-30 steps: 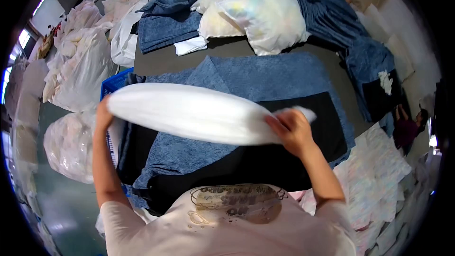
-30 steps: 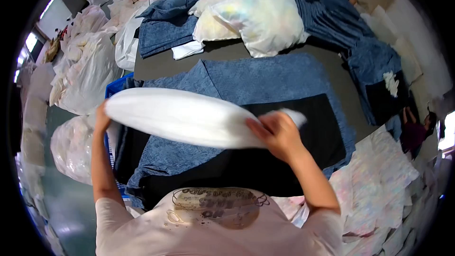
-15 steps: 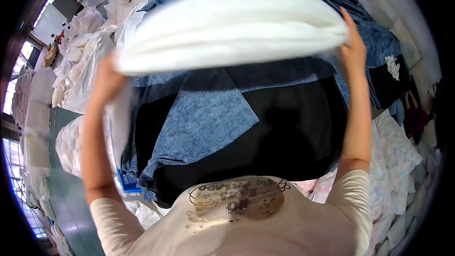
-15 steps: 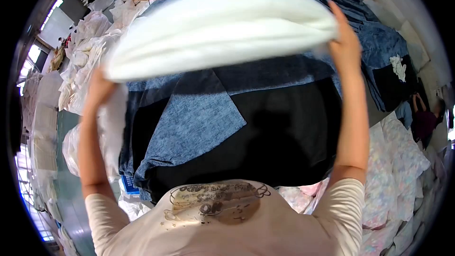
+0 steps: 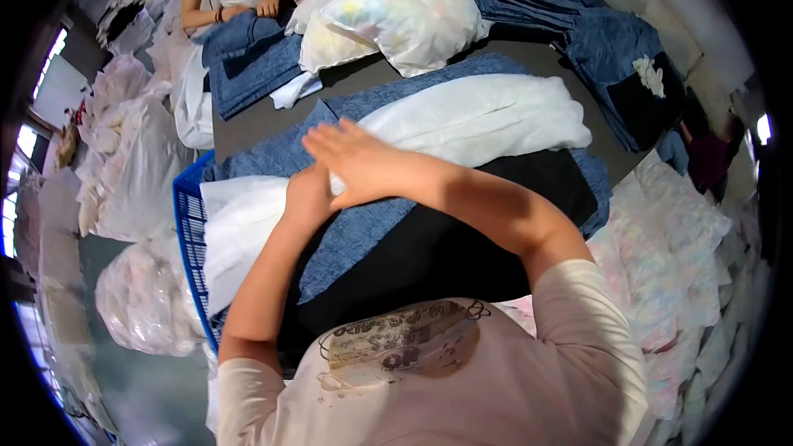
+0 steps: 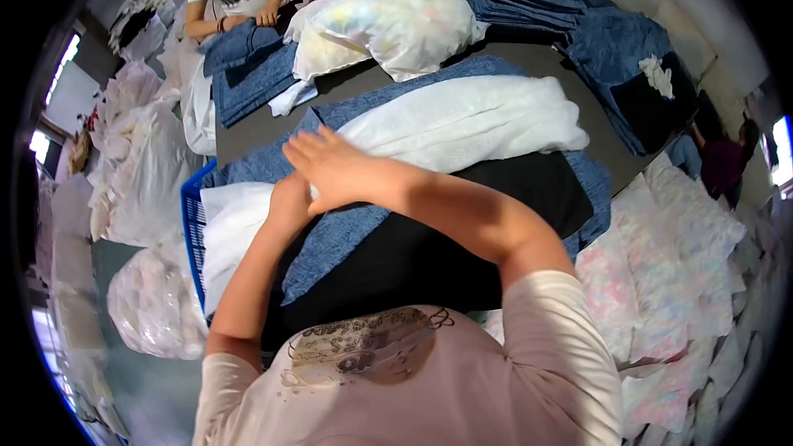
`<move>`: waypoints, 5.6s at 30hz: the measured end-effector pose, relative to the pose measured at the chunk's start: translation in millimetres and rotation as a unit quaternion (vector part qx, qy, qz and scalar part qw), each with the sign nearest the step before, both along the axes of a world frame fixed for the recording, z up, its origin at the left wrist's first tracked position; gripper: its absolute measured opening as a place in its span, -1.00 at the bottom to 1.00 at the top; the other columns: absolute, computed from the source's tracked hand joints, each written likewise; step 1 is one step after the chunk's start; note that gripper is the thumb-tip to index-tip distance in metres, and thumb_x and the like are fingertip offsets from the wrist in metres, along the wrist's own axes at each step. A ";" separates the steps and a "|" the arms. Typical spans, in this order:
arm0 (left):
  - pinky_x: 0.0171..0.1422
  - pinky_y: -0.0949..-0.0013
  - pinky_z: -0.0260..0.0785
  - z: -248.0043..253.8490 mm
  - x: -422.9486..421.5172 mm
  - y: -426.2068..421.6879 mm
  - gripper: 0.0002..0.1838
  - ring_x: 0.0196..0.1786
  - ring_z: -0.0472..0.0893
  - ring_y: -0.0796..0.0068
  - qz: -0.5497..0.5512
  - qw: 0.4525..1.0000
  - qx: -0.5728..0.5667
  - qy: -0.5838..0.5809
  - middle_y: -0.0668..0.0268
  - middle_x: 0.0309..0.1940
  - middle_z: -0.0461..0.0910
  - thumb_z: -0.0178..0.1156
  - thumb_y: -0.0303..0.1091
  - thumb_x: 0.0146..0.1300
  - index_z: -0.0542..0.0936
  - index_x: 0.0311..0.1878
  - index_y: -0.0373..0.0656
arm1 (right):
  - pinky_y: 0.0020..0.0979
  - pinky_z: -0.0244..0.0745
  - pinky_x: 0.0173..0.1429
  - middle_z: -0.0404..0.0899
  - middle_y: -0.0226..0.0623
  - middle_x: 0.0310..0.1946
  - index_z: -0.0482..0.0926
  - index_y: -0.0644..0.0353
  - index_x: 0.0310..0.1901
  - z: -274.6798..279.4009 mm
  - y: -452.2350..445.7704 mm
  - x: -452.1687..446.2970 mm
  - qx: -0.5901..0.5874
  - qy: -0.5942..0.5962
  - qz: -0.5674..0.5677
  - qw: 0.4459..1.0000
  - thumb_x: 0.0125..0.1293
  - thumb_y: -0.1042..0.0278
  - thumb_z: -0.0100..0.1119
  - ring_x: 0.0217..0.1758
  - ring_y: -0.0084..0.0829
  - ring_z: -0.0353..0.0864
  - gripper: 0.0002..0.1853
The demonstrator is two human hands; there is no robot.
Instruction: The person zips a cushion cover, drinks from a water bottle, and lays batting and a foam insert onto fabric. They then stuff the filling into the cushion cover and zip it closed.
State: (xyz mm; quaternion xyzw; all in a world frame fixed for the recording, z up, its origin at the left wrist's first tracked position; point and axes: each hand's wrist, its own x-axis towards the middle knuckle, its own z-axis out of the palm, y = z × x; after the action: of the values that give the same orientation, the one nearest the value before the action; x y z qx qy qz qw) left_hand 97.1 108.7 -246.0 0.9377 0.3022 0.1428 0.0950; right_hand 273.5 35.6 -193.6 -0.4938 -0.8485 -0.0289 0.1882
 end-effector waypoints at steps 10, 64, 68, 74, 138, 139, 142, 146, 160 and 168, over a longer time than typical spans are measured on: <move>0.59 -0.31 -0.38 29.2 -82.4 -6.8 0.09 0.55 0.24 0.08 0.007 0.997 -0.042 0.059 0.17 0.34 0.48 0.59 -0.03 -0.28 0.35 0.42 -0.09 | -0.14 0.61 -0.14 0.74 -0.12 -0.36 0.76 0.19 -0.32 1.0 23.4 -37.4 -0.255 -0.011 -0.029 0.967 -0.06 0.20 0.34 -0.23 -0.13 0.75 -0.71; -0.28 0.59 0.24 35.0 -356.8 -131.2 -0.67 -0.40 0.45 0.62 0.374 0.814 -0.186 -0.404 0.36 -0.41 0.56 0.01 -0.22 0.52 0.52 -0.34 -0.22 | -0.36 0.57 -0.03 0.71 -0.18 -0.18 0.63 0.31 0.02 137.0 9.8 193.5 -0.042 0.528 -0.222 0.819 0.46 -0.03 0.13 -0.15 -0.36 0.69 -0.53; 0.29 0.17 0.45 91.7 -175.6 -135.0 -0.68 0.15 0.63 0.10 -0.104 0.868 -0.446 -0.191 0.00 0.11 0.61 0.13 -0.34 0.42 0.59 0.11 -0.35 | -0.30 0.36 0.30 0.62 0.09 0.10 0.46 0.46 0.22 48.8 156.8 181.2 0.174 0.479 -0.250 0.823 0.36 -0.02 0.21 0.16 -0.19 0.58 -0.35; 0.56 -0.34 -0.07 48.2 -113.6 -94.4 -0.23 0.51 0.23 -0.08 -0.073 0.996 -0.028 0.037 -0.01 0.49 0.20 0.37 -0.13 0.18 0.35 0.46 0.00 | -0.10 0.16 0.53 0.19 0.25 0.44 0.22 0.45 0.41 -79.3 137.1 172.8 0.085 0.188 -0.338 0.918 0.30 -0.10 0.30 0.52 0.14 0.15 -0.11; 0.59 -0.22 -0.21 -85.2 -13.8 120.9 -0.49 0.46 0.35 0.25 -0.131 0.960 -0.109 -0.224 0.27 0.26 0.54 0.26 0.01 0.27 0.60 0.22 -0.03 | -0.39 0.65 -0.22 0.72 -0.08 -0.32 0.65 0.32 -0.15 -124.1 425.1 56.1 -0.303 0.218 -0.206 0.905 0.18 0.20 0.34 -0.27 -0.35 0.76 -0.66; 0.59 -0.23 -0.21 -92.8 -12.3 122.2 -0.48 0.46 0.34 0.24 -0.133 0.956 -0.105 -0.238 0.27 0.27 0.54 0.25 0.02 0.27 0.59 0.22 -0.02 | -0.20 0.64 0.03 0.72 0.02 -0.22 0.65 0.32 -0.10 -136.1 435.0 50.6 -0.093 0.008 -0.203 0.975 0.04 0.13 0.40 -0.04 -0.10 0.74 -0.53; 0.60 -0.25 -0.22 -98.3 -10.2 121.5 -0.46 0.47 0.32 0.20 -0.122 0.959 -0.104 -0.235 0.28 0.28 0.51 0.23 0.06 0.27 0.57 0.23 -0.02 | -0.17 0.53 0.18 0.69 0.05 -0.07 0.59 0.19 0.15 -173.3 476.6 54.2 0.153 -0.047 -0.148 0.976 0.07 0.06 0.38 0.03 -0.02 0.68 -0.39; 0.61 -0.27 -0.23 -90.0 -15.1 121.6 -0.47 0.43 0.35 0.22 -0.127 0.960 -0.125 -0.215 0.29 0.25 0.54 0.23 0.03 0.25 0.59 0.20 -0.05 | -0.13 0.48 0.26 0.49 0.20 0.23 0.35 0.41 0.30 -169.1 474.9 46.2 -0.044 0.015 -0.342 0.939 -0.08 0.10 0.55 0.23 0.07 0.55 -0.07; 0.57 -0.30 -0.16 -97.0 -14.6 120.6 -0.50 0.38 0.40 0.21 -0.125 0.943 -0.110 -0.289 0.24 0.17 0.56 0.24 -0.02 0.23 0.60 0.16 -0.09 | -0.16 0.54 0.07 0.65 -0.02 -0.12 0.58 0.22 0.01 -183.4 402.9 25.6 -0.167 -0.064 0.015 0.984 0.23 0.28 0.17 -0.04 -0.05 0.66 -0.66; 0.57 -0.29 -0.14 -89.2 -17.1 117.3 -0.53 0.36 0.43 0.20 -0.114 0.939 -0.136 -0.295 0.24 0.15 0.59 0.30 -0.11 0.18 0.61 0.12 -0.12 | -0.33 0.57 0.02 0.70 -0.22 -0.20 0.51 0.03 0.12 -188.4 423.8 25.5 -0.159 -0.025 -0.027 0.987 0.40 0.28 0.14 -0.09 -0.26 0.71 -0.71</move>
State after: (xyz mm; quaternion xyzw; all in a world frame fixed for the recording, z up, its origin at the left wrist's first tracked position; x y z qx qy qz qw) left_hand 80.0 225.9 -335.1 0.8599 0.1686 0.3588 0.3217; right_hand 298.9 459.4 -381.9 -0.5396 -0.8330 0.0883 0.0849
